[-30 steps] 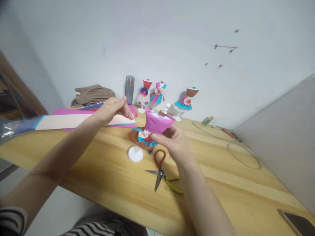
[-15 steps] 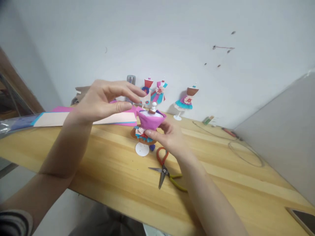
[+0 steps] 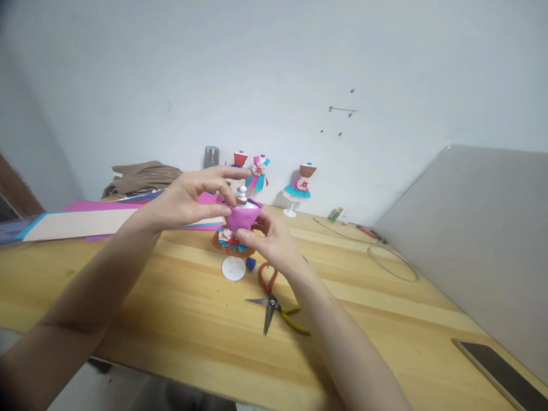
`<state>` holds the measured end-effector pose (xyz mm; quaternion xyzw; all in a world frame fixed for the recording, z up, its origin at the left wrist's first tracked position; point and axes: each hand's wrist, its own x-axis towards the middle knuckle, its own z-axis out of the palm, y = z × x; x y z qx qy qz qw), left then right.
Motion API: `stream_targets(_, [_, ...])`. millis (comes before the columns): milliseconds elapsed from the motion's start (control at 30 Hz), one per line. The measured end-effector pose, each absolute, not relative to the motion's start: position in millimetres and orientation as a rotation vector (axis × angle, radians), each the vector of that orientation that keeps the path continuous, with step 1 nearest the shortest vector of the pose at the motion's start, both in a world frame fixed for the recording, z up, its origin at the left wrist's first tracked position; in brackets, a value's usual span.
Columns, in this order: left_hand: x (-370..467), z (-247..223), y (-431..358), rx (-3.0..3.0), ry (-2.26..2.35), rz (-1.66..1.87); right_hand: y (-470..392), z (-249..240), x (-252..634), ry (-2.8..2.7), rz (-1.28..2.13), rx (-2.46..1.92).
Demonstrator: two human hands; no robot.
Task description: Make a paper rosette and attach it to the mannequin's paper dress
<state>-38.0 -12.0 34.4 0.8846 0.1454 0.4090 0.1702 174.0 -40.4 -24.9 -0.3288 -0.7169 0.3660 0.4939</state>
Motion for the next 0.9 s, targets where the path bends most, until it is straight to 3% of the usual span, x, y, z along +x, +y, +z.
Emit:
stream_targets(400, [-25, 31, -14, 2.139, 0.368, 1.119, -54, -20, 177, -1.538, 0.466, -0.871])
stream_targets(667, [-48, 37, -4, 2.145, 0.551, 1.109, -49, -20, 177, -1.457, 0.681, -0.772])
stream_targets(900, [-40, 34, -5, 2.18, 0.36, 0.994, -47, -18, 178, -1.445, 0.843, -0.734])
